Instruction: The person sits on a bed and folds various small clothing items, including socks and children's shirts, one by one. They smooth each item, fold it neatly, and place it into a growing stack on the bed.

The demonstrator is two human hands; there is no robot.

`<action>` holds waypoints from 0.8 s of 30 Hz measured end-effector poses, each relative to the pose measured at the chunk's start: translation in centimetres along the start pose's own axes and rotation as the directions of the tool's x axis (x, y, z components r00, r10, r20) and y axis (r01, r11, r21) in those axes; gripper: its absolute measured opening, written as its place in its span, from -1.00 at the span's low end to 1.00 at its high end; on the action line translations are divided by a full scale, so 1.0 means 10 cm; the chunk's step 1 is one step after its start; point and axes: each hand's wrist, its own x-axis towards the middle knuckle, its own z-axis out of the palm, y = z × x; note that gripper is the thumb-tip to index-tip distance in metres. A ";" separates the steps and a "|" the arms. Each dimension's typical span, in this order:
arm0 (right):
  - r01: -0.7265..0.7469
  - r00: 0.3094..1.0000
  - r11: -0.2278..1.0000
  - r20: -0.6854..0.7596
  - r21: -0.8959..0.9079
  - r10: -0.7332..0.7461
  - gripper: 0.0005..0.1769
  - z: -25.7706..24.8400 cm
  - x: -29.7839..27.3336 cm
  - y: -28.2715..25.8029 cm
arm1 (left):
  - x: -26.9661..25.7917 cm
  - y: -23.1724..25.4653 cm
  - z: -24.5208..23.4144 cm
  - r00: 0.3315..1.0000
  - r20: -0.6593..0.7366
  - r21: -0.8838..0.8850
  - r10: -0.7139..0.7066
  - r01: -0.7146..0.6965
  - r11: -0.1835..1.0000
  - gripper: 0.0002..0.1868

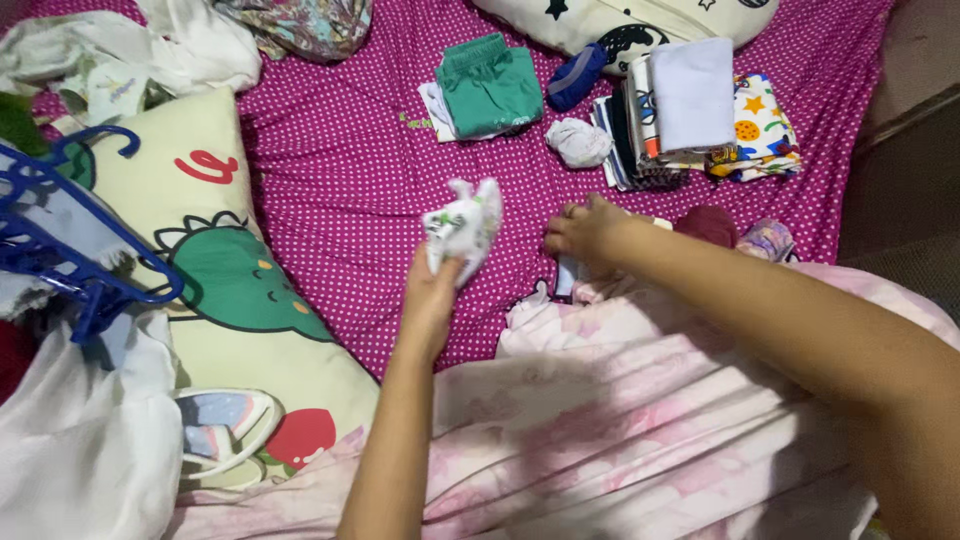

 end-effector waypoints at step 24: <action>0.089 0.972 0.994 0.211 0.057 -0.099 0.04 -0.29 -0.20 0.04 | -0.23 0.31 -0.08 0.989 0.088 -0.396 -0.118 0.143 0.907 -0.41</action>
